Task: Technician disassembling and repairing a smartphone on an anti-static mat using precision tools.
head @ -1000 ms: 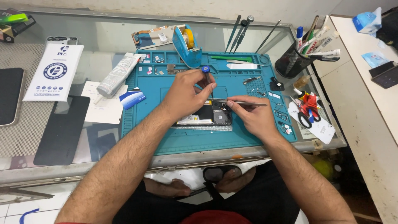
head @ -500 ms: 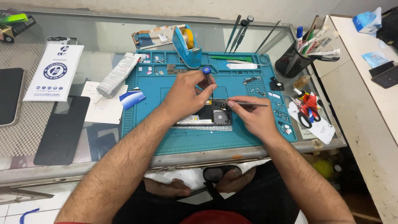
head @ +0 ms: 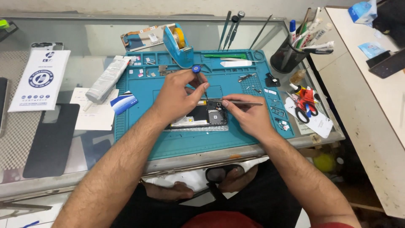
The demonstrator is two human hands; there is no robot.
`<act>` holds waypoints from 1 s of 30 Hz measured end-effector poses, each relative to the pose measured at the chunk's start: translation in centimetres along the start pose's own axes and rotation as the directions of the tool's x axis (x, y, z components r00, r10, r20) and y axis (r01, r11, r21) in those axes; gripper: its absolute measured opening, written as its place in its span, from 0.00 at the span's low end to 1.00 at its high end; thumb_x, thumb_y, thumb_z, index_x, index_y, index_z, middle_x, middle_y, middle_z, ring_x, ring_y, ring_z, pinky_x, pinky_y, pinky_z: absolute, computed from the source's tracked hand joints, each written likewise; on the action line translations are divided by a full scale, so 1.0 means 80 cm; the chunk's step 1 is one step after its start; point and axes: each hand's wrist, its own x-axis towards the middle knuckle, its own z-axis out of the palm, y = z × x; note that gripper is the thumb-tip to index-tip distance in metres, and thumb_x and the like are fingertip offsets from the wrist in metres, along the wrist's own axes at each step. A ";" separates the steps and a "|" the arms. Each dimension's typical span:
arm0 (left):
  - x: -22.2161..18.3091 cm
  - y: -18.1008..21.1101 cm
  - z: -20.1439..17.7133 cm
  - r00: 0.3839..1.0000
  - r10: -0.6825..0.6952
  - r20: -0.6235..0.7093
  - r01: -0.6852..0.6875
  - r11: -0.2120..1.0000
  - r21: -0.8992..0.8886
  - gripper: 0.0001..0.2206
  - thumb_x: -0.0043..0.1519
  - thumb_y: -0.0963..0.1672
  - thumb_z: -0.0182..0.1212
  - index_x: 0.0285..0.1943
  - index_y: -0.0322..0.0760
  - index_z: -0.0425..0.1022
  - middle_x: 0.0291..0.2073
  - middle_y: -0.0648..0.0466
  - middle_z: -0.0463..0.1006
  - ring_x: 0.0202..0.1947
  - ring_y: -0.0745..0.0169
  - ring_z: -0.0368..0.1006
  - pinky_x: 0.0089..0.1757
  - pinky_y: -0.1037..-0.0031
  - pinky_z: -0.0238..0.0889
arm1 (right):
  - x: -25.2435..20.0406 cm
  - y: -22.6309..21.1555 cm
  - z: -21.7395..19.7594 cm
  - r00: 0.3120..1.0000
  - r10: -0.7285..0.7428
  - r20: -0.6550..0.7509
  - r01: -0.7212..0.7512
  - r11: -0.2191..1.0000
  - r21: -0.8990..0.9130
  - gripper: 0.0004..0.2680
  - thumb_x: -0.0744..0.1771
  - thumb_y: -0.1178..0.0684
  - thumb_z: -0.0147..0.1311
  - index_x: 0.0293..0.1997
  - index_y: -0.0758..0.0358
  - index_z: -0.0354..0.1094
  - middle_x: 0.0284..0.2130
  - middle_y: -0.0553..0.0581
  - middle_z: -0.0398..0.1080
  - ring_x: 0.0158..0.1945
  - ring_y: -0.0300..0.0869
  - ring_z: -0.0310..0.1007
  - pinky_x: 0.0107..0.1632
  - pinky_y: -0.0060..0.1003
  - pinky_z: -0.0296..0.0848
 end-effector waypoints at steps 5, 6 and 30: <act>0.001 0.001 0.000 1.000 -0.015 0.001 0.015 1.000 -0.021 0.05 0.62 0.37 0.65 0.44 0.26 0.80 0.31 0.41 0.79 0.33 0.49 0.81 0.33 0.67 0.80 | -0.002 0.003 -0.001 1.000 -0.020 -0.022 0.020 0.999 0.024 0.05 0.66 0.60 0.65 0.45 0.67 0.81 0.36 0.68 0.80 0.45 0.53 0.81 0.44 0.45 0.82; 0.000 -0.001 0.001 1.000 -0.016 -0.017 0.015 0.999 -0.032 0.04 0.62 0.37 0.65 0.44 0.26 0.80 0.31 0.41 0.79 0.34 0.50 0.81 0.33 0.67 0.80 | -0.003 0.004 -0.002 0.999 -0.023 -0.022 0.024 0.999 0.030 0.05 0.67 0.60 0.65 0.45 0.66 0.80 0.36 0.68 0.80 0.45 0.55 0.82 0.44 0.46 0.82; 0.006 0.009 -0.011 0.995 -0.067 -0.070 0.068 0.998 0.012 0.05 0.67 0.41 0.57 0.46 0.32 0.77 0.34 0.52 0.79 0.30 0.64 0.79 0.31 0.76 0.80 | 0.150 -0.004 -0.110 0.899 -0.158 0.408 0.437 0.263 -0.860 0.07 0.69 0.65 0.52 0.43 0.66 0.78 0.37 0.61 0.80 0.41 0.53 0.68 0.43 0.49 0.72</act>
